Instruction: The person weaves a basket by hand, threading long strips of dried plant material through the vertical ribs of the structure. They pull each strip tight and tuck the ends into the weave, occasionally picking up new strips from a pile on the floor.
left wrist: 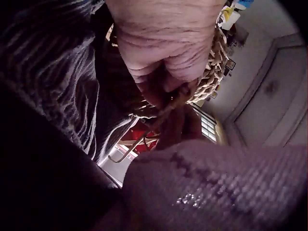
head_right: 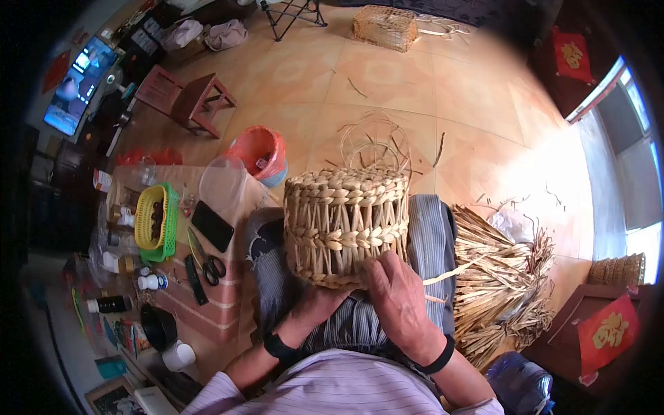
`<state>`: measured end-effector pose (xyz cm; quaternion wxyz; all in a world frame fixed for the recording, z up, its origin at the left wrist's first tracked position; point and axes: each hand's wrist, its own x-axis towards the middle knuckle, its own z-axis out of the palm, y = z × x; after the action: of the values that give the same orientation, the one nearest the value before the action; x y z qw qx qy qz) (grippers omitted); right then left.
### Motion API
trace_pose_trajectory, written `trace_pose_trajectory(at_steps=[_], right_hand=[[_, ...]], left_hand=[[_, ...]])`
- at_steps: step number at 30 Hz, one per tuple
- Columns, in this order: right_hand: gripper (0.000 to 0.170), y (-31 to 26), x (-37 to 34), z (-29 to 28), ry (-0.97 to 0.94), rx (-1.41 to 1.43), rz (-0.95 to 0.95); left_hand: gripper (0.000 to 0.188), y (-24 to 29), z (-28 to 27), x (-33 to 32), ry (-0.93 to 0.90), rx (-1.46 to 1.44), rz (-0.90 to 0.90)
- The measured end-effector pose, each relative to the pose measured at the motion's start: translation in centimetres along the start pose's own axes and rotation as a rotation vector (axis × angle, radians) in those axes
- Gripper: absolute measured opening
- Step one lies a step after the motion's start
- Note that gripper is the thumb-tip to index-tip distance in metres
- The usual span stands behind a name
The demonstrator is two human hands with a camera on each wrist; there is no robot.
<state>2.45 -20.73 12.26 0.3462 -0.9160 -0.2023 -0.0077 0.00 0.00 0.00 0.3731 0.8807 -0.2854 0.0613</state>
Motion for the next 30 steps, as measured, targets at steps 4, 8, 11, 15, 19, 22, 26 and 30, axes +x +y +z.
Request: trace_pose_trajectory(at_steps=[4, 8, 11, 15, 19, 22, 26, 30], right_hand=[[0.033, -0.1, -0.5, -0.2, -0.021, -0.057, -0.038], [0.031, -2.1, 0.5, -1.6, -0.022, -0.072, -0.03], [0.022, -1.2, 1.2, 0.3, 0.091, -0.124, -0.027], [0.014, -2.7, 2.0, 0.0, 0.115, -0.116, 0.096], [0.016, -2.4, 2.4, -0.4, 0.067, -0.193, 0.055], [0.013, -1.1, 2.1, 0.0, 0.091, -0.175, 0.031], [0.011, -1.6, 1.6, -1.0, 0.123, -0.183, 0.028], [0.012, -1.9, 1.2, -2.0, 0.104, -0.239, 0.066]], left_hand=[[0.045, -0.8, 2.6, -0.9, -0.024, -0.106, -0.286], [0.045, -4.5, 7.2, -2.9, -0.174, -0.012, -0.214], [0.042, -6.6, 8.5, -2.1, -0.234, -0.498, -0.309], [0.042, -2.4, 3.7, 0.9, -0.252, -0.557, -0.313], [0.043, -3.4, 5.1, 1.0, -0.349, -0.958, -0.324], [0.046, -3.6, 6.7, 0.3, -0.239, -1.643, -0.267], [0.047, -3.5, 6.7, 1.4, -0.157, -2.377, -0.304], [0.048, -4.1, 7.8, 0.8, -0.213, -2.195, -0.155]])
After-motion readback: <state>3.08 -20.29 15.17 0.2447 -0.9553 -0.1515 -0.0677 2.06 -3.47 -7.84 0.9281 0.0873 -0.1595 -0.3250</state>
